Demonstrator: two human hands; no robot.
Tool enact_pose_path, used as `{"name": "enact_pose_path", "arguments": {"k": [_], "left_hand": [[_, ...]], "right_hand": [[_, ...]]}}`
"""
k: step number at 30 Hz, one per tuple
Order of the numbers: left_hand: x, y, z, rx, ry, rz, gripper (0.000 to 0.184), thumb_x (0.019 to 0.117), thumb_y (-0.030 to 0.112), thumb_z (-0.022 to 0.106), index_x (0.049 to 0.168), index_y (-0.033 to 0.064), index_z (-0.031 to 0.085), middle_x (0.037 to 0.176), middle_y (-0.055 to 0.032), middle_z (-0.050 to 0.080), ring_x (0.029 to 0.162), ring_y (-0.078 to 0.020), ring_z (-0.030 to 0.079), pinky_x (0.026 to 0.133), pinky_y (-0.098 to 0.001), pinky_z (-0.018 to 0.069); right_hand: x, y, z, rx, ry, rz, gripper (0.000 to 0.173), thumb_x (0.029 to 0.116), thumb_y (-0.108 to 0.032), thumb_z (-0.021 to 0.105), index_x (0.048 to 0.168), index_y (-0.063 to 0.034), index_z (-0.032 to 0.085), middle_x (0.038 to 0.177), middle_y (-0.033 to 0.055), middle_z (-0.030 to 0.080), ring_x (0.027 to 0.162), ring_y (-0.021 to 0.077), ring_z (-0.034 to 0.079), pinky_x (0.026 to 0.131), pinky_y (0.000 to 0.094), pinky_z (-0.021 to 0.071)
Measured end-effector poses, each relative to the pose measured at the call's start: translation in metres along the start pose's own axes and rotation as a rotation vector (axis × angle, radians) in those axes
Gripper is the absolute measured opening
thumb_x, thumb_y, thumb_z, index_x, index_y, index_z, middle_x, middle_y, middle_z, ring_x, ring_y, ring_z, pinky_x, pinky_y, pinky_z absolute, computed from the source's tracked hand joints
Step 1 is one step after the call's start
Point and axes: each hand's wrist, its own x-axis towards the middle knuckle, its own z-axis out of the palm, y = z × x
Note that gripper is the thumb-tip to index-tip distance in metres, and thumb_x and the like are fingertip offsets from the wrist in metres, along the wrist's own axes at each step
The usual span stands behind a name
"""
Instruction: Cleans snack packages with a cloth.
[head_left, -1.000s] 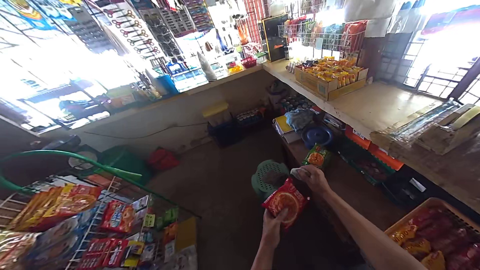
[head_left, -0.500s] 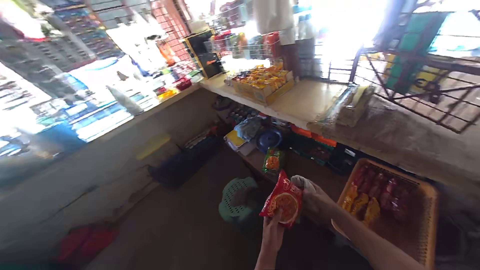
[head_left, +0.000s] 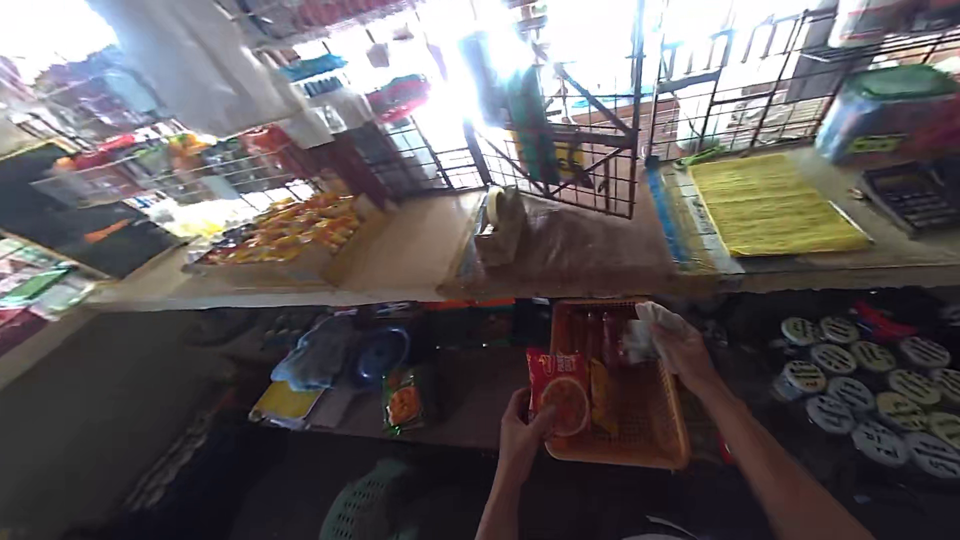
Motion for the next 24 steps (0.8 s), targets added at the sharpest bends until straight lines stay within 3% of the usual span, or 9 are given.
{"name": "enact_pose_path", "arguments": {"k": [2,4,6,9,13,17,19,21,24], "left_hand": [[0.015,-0.002,0.017,0.019,0.012,0.009,0.062,0.0833,0.019,0.074,0.136,-0.0046,0.05,0.108,-0.012,0.07,0.09,-0.0124,0.07,0.08,-0.0303,0.0597],[0.027,-0.004,0.031,-0.019,0.053,0.005,0.059,0.0864,0.014,0.073,0.137,-0.0057,0.049,0.111,-0.015,0.069,0.093,-0.0138,0.07,0.082,-0.0309,0.0592],[0.033,-0.006,0.046,-0.031,0.088,0.002,0.053,0.0897,0.009,0.071,0.135,-0.0068,0.049,0.11,-0.0162,0.068,0.091,-0.0142,0.069,0.081,-0.0304,0.0591],[0.035,-0.007,0.068,0.12,0.094,-0.025,0.053,0.0909,0.01,0.072,0.136,-0.0061,0.05,0.113,-0.0193,0.068,0.096,-0.0204,0.069,0.085,-0.037,0.0578],[0.041,-0.015,0.104,0.305,0.125,-0.061,0.065,0.0899,0.016,0.076,0.142,-0.0057,0.044,0.125,-0.0247,0.062,0.111,-0.0307,0.064,0.095,-0.0466,0.0542],[0.042,-0.022,0.143,0.234,-0.095,-0.077,0.056,0.098,0.026,0.067,0.139,-0.0061,0.047,0.124,-0.0239,0.062,0.109,-0.029,0.065,0.094,-0.0459,0.0547],[0.044,-0.021,0.157,0.196,-0.248,-0.08,0.049,0.1054,0.035,0.052,0.137,-0.0029,0.053,0.124,-0.0203,0.063,0.107,-0.0248,0.064,0.094,-0.0438,0.053],[0.051,-0.02,0.165,0.184,-0.349,-0.081,0.048,0.1096,0.037,0.042,0.136,-0.0004,0.056,0.119,-0.0166,0.064,0.101,-0.0195,0.063,0.089,-0.0392,0.052],[0.069,-0.026,0.17,0.2,-0.369,-0.037,0.037,0.1078,0.028,0.049,0.13,-0.0003,0.06,0.115,-0.0135,0.067,0.101,-0.0163,0.065,0.091,-0.0361,0.053]], "right_hand": [[0.002,-0.002,-0.033,-0.167,-0.074,0.034,0.036,0.1017,-0.027,0.055,0.11,0.0058,0.067,0.091,0.0082,0.07,0.079,0.0103,0.067,0.077,0.0324,0.0584],[-0.002,0.008,-0.042,-0.349,-0.212,0.142,0.037,0.1045,-0.025,0.052,0.109,0.0076,0.07,0.099,0.0179,0.072,0.091,0.0227,0.069,0.09,0.0433,0.0561],[-0.007,0.027,-0.033,-0.545,-0.381,0.279,0.034,0.1029,-0.018,0.057,0.125,0.0062,0.064,0.119,0.0264,0.067,0.111,0.0369,0.066,0.102,0.0541,0.0493],[-0.028,0.049,-0.012,-0.652,-0.591,0.263,0.073,0.088,-0.01,0.072,0.154,-0.0059,0.041,0.142,0.0239,0.056,0.12,0.0403,0.061,0.101,0.0582,0.0496],[-0.042,0.053,-0.012,-0.714,-0.626,0.161,0.092,0.0826,-0.046,0.082,0.156,-0.0103,0.041,0.147,0.0197,0.053,0.132,0.0346,0.055,0.111,0.0539,0.0439],[-0.031,0.04,-0.022,-0.851,-0.626,0.219,0.107,0.0773,-0.059,0.082,0.161,-0.013,0.032,0.144,0.0189,0.057,0.13,0.0364,0.057,0.11,0.058,0.043],[-0.022,0.044,-0.029,-0.865,-0.522,0.259,0.095,0.0824,-0.058,0.077,0.155,-0.0085,0.04,0.125,0.0213,0.067,0.116,0.0389,0.065,0.101,0.0599,0.0485],[-0.013,0.047,-0.037,-0.854,-0.412,0.266,0.069,0.0969,-0.049,0.065,0.147,-0.0036,0.05,0.113,0.0248,0.071,0.108,0.0424,0.068,0.097,0.0612,0.0494],[-0.001,0.051,-0.048,-0.824,-0.278,0.221,0.049,0.1039,-0.035,0.056,0.137,0.0012,0.059,0.107,0.026,0.071,0.104,0.0429,0.069,0.095,0.0602,0.0503]]}}
